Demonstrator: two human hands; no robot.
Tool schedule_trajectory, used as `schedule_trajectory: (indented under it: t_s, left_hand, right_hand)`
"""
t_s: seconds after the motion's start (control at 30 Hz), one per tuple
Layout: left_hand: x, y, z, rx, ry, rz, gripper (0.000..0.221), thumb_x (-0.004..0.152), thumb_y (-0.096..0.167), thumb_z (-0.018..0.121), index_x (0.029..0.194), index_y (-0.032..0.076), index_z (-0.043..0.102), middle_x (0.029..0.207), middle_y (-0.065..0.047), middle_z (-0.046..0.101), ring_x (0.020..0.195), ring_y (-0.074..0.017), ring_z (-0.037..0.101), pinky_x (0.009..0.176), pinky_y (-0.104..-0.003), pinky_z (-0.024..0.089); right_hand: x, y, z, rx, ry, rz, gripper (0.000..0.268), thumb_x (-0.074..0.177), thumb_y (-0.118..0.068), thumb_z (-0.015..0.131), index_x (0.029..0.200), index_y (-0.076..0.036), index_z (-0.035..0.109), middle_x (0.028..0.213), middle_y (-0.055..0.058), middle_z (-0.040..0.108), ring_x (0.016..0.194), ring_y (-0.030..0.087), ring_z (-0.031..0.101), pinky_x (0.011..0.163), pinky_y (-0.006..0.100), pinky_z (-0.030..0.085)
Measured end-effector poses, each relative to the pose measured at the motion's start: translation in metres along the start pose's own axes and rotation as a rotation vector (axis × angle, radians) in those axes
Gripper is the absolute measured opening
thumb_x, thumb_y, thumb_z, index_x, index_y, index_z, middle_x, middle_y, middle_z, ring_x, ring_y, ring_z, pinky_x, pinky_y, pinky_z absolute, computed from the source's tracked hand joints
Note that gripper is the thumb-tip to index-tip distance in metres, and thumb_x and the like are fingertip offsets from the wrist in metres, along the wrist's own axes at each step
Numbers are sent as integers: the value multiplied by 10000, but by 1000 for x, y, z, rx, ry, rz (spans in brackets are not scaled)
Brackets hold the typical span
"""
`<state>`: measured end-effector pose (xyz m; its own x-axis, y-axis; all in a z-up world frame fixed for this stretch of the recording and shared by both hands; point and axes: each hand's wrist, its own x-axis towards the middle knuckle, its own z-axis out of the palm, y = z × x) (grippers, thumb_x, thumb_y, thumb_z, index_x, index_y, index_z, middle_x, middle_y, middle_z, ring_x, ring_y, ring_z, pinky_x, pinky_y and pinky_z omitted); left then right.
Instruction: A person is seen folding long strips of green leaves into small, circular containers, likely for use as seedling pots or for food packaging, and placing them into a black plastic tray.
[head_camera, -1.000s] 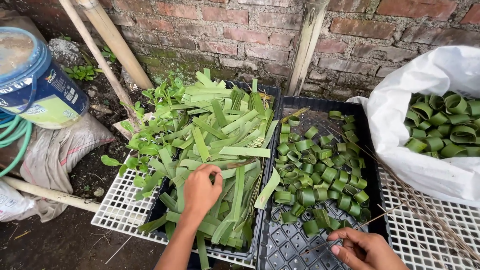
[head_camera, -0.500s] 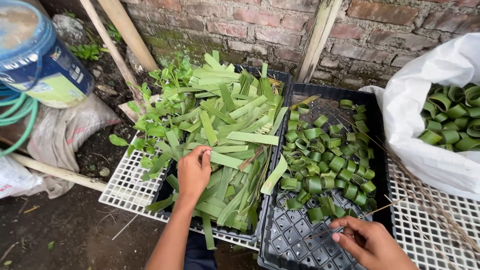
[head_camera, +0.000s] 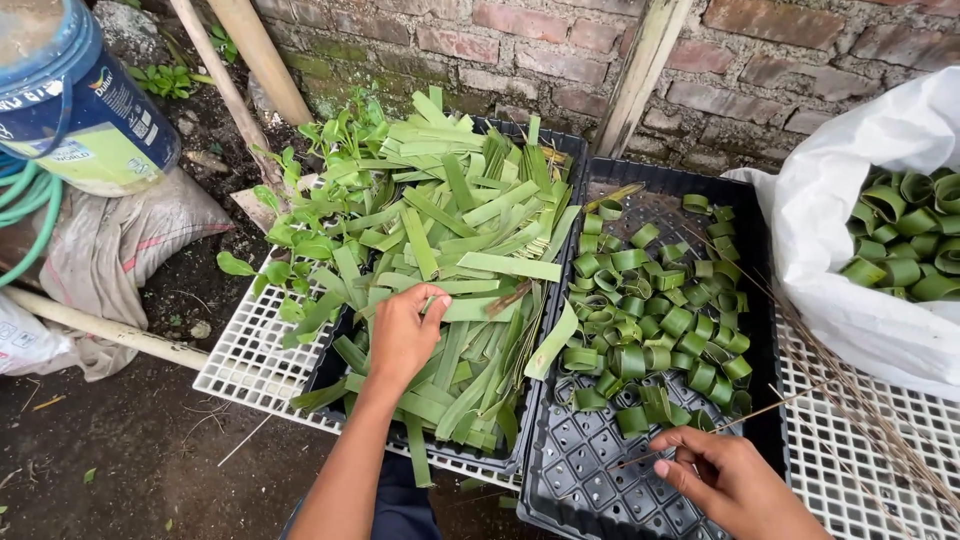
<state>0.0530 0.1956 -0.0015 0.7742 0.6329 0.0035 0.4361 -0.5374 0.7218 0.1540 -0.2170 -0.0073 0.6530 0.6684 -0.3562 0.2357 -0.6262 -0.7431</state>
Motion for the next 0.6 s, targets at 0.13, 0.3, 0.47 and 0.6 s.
schedule_trajectory:
  t_s: [0.13,0.3,0.47,0.6]
  left_hand:
    - [2,2,4,82,29,46,193,1066,307,538,1028,146,638,672,-34,768,701,-168,813,474,-368,512]
    - [4,-4,5,244,159,130,195,1020,320,631,987,140,697,895,-50,633,672,-244,659,531,-445,543]
    - [-2,-10,0,229,375,284,223,953,311,729,950,89,754,1104,-84,588,1054,-282,551,785,-428,542]
    - [-22,20,-8,-241,265,190,159,975,234,687,918,104,759,721,-9,722,584,-118,472,539,-309,389]
  right_hand:
    - [-2,-10,-1,-20,-32,58,260,902,-324,784,1109,-190,865,569,-21,441,499,111,384,527,287,346]
    - [-2,-12,-1,-79,-20,-18,233,906,-354,759,1061,-209,854,560,-40,502,476,94,443,520,266,391]
    - [-2,-18,-2,-131,-11,19,254,917,-390,731,1104,-239,812,548,-41,539,485,98,469,555,262,399]
    - [1,-19,-2,-106,62,1,313,912,-405,711,1151,-224,804,570,-44,541,510,100,489,570,261,411]
